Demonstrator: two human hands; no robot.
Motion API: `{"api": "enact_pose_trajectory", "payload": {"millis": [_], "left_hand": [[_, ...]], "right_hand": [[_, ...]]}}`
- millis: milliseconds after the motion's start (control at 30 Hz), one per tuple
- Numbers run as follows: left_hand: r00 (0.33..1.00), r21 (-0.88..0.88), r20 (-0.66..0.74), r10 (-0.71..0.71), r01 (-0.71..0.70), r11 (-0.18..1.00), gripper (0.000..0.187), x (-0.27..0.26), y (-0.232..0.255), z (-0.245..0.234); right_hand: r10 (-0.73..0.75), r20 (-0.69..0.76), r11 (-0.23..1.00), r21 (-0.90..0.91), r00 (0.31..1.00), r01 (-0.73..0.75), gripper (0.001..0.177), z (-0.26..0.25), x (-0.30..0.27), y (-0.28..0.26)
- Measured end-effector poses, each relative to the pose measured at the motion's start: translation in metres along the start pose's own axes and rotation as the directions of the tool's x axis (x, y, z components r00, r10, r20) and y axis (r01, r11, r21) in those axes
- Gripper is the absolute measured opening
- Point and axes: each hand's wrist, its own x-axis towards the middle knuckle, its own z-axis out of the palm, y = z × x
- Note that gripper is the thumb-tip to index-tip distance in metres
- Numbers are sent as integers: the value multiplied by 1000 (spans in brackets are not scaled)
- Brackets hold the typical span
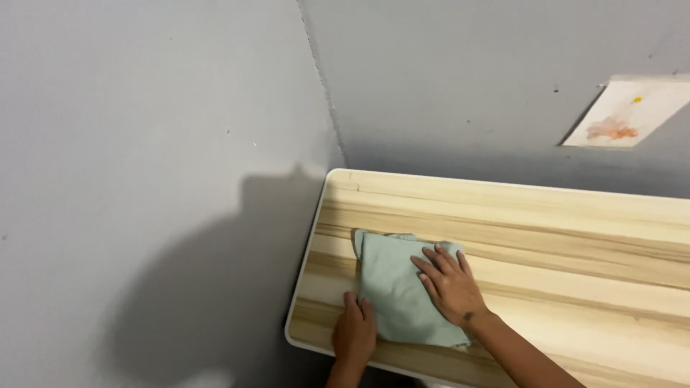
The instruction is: The person is folding several t-shirts on a small table and placing them in stacks on a bed.
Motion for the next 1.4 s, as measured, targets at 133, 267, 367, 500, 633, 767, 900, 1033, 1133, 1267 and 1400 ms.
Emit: {"api": "enact_pose_trajectory", "payload": {"millis": [133, 267, 367, 500, 633, 767, 900, 1033, 1133, 1267, 1400], "left_hand": [[926, 318, -242, 290, -207, 925, 44, -11, 37, 6], [674, 555, -139, 726, -554, 621, 53, 14, 71, 42], [799, 512, -4, 601, -515, 688, 60, 33, 64, 42], [843, 513, -69, 533, -428, 744, 55, 44, 48, 48], [868, 465, -302, 393, -226, 856, 67, 23, 47, 65], [988, 116, -127, -88, 103, 988, 85, -6, 35, 114], [982, -802, 103, -157, 175, 571, 89, 11, 64, 118], [748, -794, 607, 267, 583, 173, 100, -7, 137, 65], [603, -727, 657, 451, 666, 168, 104, -6, 152, 70], [624, -627, 762, 173, 641, 442, 105, 13, 130, 100], [706, -661, 690, 159, 524, 537, 77, 60, 43, 169]], "right_hand": [[-161, 73, 984, -69, 984, 166, 46, 5, 1, 3], [-108, -33, 994, -31, 994, 107, 43, 9, -2, 5], [-104, -85, 993, -62, 991, 99, 47, 22, -16, 19], [-47, -205, 997, -70, 978, 34, 53, -1, -12, 2], [625, 127, 759, 129, 770, -638, 90, -14, 2, 12], [565, 472, 627, 288, 677, -724, 59, -9, -2, 31], [399, 463, 426, 671, 791, -607, 45, -47, -13, 26], [22, 224, 798, 584, 974, -152, 38, -137, -36, -14], [-158, 169, 975, 184, 973, 126, 27, -163, -48, -14], [-170, 274, 981, -49, 947, 190, 37, -145, -72, 1], [-199, 480, 980, 107, 854, 168, 33, -111, -112, 45]]}}
